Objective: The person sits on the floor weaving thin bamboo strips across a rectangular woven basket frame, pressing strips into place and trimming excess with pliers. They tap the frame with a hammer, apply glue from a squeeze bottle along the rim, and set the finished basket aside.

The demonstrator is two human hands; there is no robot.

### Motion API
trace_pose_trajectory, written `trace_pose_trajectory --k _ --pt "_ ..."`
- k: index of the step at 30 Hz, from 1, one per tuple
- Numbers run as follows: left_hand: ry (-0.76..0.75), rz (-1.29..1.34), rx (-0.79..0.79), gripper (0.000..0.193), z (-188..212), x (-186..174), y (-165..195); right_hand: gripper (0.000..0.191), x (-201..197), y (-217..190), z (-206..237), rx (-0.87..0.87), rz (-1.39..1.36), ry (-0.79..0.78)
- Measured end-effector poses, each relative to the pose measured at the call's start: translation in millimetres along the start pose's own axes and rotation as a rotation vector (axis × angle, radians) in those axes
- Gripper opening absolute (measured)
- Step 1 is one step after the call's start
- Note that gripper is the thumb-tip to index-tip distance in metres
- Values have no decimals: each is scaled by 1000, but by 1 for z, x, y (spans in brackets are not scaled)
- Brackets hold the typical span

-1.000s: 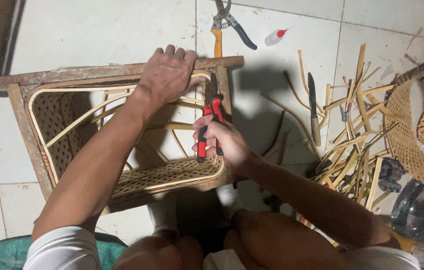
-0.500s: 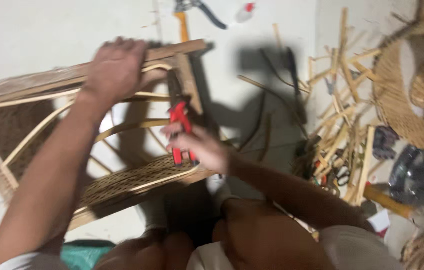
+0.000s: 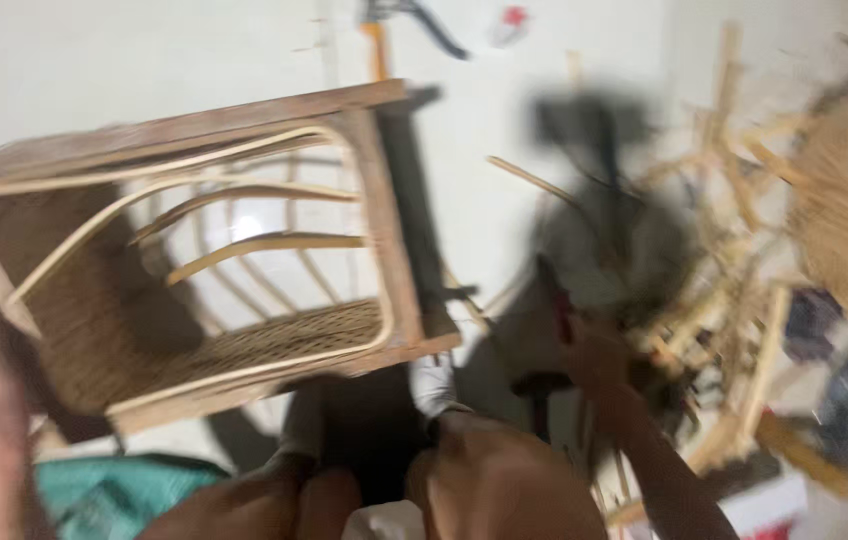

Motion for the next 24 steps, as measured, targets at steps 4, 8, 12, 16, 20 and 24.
trace_pose_trajectory --k 4,8,12,16,20,24 --pt "-110 59 -305 83 46 27 -19 48 -15 -40 -108 -367 10 79" --pt "30 64 -437 57 33 22 18 44 -22 -98 -210 -572 118 219" --pt "3 -17 -481 46 8 5 46 30 -29 -127 -249 -613 316 85" --pt "41 -85 -471 41 2 -3 52 22 -111 -130 -266 -213 -24 -13" --pt "83 -22 -413 30 7 1 51 37 -215 -252 -231 -870 -127 277" --pt "20 -55 -453 32 12 3 48 23 -207 -413 -224 -1032 -508 -2"
Point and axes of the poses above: each hand's wrist, its own z-axis away from the middle knuckle, its own x-axis out of the palm, y = z × x, the point moved 7 cm from there along -z, towards the middle knuckle, and after that the axes turned 13 degrees about -z, right-handed, at the moved point
